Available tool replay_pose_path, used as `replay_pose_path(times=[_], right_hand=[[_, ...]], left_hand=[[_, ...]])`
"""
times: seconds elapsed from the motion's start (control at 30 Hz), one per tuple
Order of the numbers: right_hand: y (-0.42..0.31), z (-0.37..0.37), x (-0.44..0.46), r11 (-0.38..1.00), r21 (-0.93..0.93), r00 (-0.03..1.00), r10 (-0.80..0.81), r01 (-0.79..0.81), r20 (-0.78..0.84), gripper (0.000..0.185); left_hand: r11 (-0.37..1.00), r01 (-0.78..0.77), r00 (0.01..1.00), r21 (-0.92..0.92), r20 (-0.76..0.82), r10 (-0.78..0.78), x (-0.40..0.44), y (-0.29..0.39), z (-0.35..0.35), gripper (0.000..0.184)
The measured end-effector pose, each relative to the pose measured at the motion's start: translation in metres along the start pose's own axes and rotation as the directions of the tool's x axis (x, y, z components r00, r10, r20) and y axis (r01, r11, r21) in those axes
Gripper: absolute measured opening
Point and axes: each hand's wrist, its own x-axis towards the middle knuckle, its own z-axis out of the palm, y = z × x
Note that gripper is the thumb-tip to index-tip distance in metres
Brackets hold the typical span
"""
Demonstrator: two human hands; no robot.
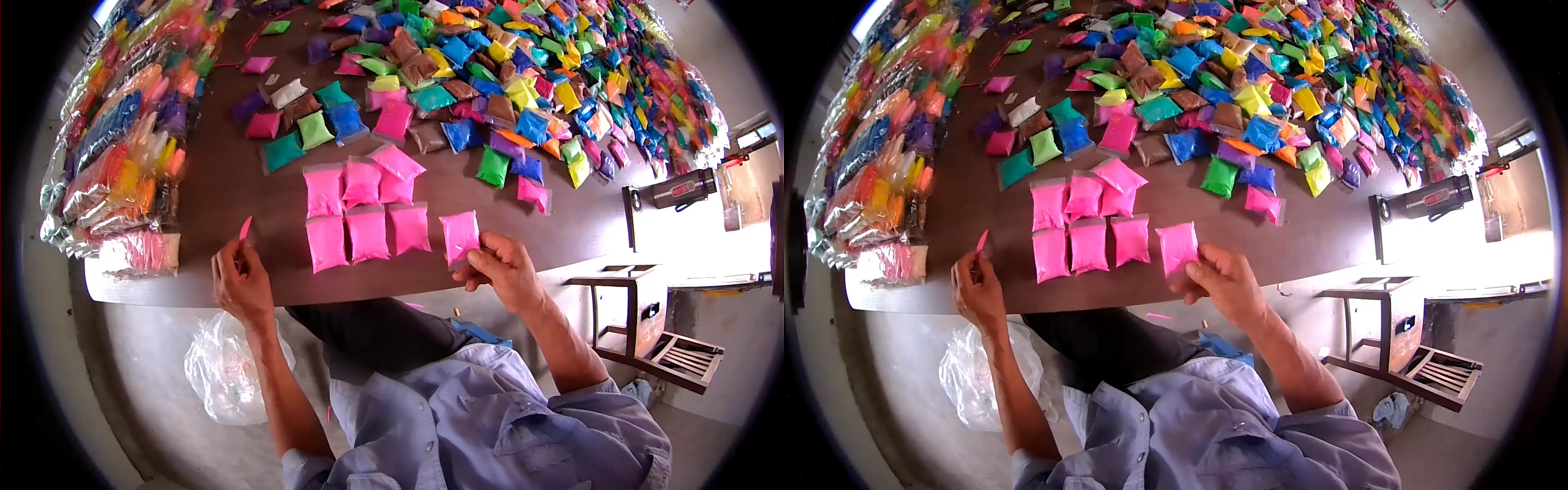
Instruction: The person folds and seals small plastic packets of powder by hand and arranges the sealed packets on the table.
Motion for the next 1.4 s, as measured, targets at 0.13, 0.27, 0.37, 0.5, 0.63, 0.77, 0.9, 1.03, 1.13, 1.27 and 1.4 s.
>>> replay_pose_path(times=[0.13, 0.27, 0.37, 0.5, 0.63, 0.77, 0.9, 1.03, 1.13, 1.27, 1.4], right_hand=[[0.0, 0.003, -0.003, 0.993, -0.1, 0.996, -0.067, 0.061, -0.054, 0.019], [-0.001, -0.004, -0.008, 0.955, -0.279, 0.994, -0.108, 0.099, -0.016, 0.016], [0.005, -0.008, -0.011, 0.925, -0.36, 0.984, -0.16, 0.122, -0.076, 0.016], [0.011, -0.02, -0.015, 0.807, -0.499, 0.92, -0.388, 0.315, -0.047, 0.022], [0.011, -0.016, -0.014, 0.545, -0.662, 0.773, -0.629, 0.515, 0.084, 0.03], [0.012, -0.016, -0.02, 0.548, -0.648, 0.779, -0.616, 0.529, 0.115, 0.033], [0.02, -0.02, -0.018, 0.53, -0.603, 0.729, -0.672, 0.596, 0.13, 0.038], [0.013, -0.018, -0.017, 0.397, -0.673, 0.664, -0.724, 0.624, 0.188, 0.043], [0.011, -0.015, -0.016, 0.705, -0.423, 0.751, -0.655, 0.57, -0.08, 0.042], [0.006, -0.02, -0.021, 0.931, -0.09, 0.919, -0.364, 0.354, -0.151, 0.032], [0.005, -0.026, -0.016, 0.956, -0.223, 0.969, -0.221, 0.193, -0.108, 0.021]], left_hand=[[1.0, -0.024, 1.0, 0.009, -0.005, 0.024, 0.001, 0.002, 0.0, 0.01], [0.939, 0.203, 0.973, -0.276, -0.053, -0.226, 0.004, -0.011, -0.006, 0.018], [0.816, 0.378, 0.904, -0.438, -0.014, -0.427, -0.001, 0.016, -0.034, 0.027], [0.814, 0.249, 0.965, -0.525, 0.203, -0.164, -0.046, 0.081, -0.067, 0.025], [0.6, 0.568, 0.654, -0.564, 0.751, 0.086, -0.085, 0.159, -0.062, 0.028], [0.288, 0.806, 0.496, -0.517, 0.856, 0.149, -0.102, 0.191, -0.035, 0.036], [0.193, 0.893, 0.384, -0.406, 0.912, 0.143, -0.092, 0.211, -0.028, 0.036], [0.159, 0.9, 0.389, -0.405, 0.913, 0.122, -0.106, 0.205, -0.006, 0.031], [0.198, 0.838, 0.497, -0.508, 0.861, 0.106, -0.107, 0.206, -0.003, 0.028], [0.243, 0.793, 0.554, -0.558, 0.827, 0.093, -0.109, 0.213, -0.004, 0.028], [0.431, 0.614, 0.678, -0.662, 0.721, 0.142, -0.115, 0.215, -0.002, 0.031]])
